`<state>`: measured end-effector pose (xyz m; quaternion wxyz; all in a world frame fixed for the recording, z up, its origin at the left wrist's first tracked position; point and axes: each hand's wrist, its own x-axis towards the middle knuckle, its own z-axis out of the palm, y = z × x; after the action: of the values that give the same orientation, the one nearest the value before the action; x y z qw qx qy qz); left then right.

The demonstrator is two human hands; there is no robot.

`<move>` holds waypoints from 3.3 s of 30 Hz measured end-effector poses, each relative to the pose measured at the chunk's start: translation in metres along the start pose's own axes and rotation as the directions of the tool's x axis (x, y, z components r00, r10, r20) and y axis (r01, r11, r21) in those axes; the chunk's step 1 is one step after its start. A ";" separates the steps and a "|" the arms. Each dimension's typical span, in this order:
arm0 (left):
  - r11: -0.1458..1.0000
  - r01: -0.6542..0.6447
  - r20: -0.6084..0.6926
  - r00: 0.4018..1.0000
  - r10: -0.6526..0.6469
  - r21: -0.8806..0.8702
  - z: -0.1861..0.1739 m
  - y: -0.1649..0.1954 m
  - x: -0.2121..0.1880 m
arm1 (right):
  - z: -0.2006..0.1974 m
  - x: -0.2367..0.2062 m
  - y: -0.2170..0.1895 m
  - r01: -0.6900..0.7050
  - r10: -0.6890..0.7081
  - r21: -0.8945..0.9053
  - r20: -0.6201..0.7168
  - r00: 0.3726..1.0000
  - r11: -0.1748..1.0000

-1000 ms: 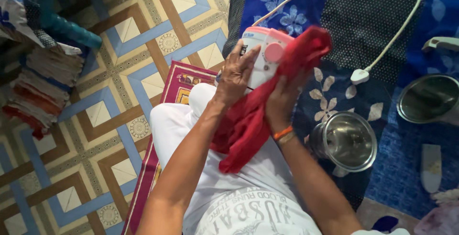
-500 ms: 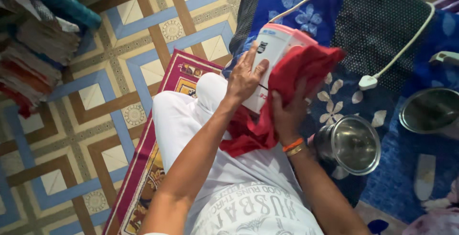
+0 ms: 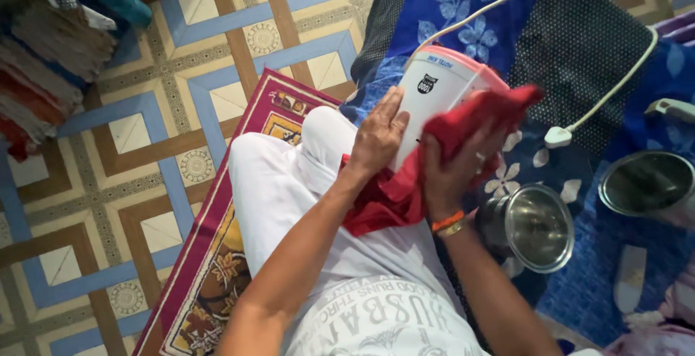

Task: The person sits on a bed and uses a screwdriver to unscrew the base of a mixer grinder, then wipes the appliance body and its pink base with a red cloth, and finally handles and coils the power cord.

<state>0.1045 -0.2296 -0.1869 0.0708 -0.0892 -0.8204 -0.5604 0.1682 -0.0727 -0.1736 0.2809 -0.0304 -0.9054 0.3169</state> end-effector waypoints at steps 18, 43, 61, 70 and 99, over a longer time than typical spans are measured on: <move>0.885 -0.078 0.078 0.996 0.047 0.459 0.042 0.023 -0.054 | -0.033 0.099 -0.023 0.460 -0.321 -0.504 0.341 0.883 0.731; 0.952 0.118 0.049 0.989 -0.137 0.283 0.031 0.053 -0.059 | -0.031 0.087 -0.015 0.386 -0.203 -0.483 0.388 0.899 0.786; 0.960 0.144 0.088 0.982 -0.170 0.239 0.018 0.053 -0.080 | 0.009 0.149 -0.075 0.479 0.201 -0.558 0.767 0.609 0.678; 0.968 0.175 0.061 0.980 -0.188 0.178 0.021 0.069 -0.078 | -0.041 0.163 -0.043 0.587 0.060 -0.326 0.903 0.427 0.741; 0.945 0.248 0.073 0.960 -0.269 0.215 0.040 0.028 -0.071 | -0.028 0.120 -0.008 0.527 -0.368 -0.345 0.431 0.824 0.776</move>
<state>0.1796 -0.1869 -0.1911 -0.0366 -0.0013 -0.8805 -0.4727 0.0835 -0.0353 -0.0922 0.1737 0.1802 -0.9679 0.0217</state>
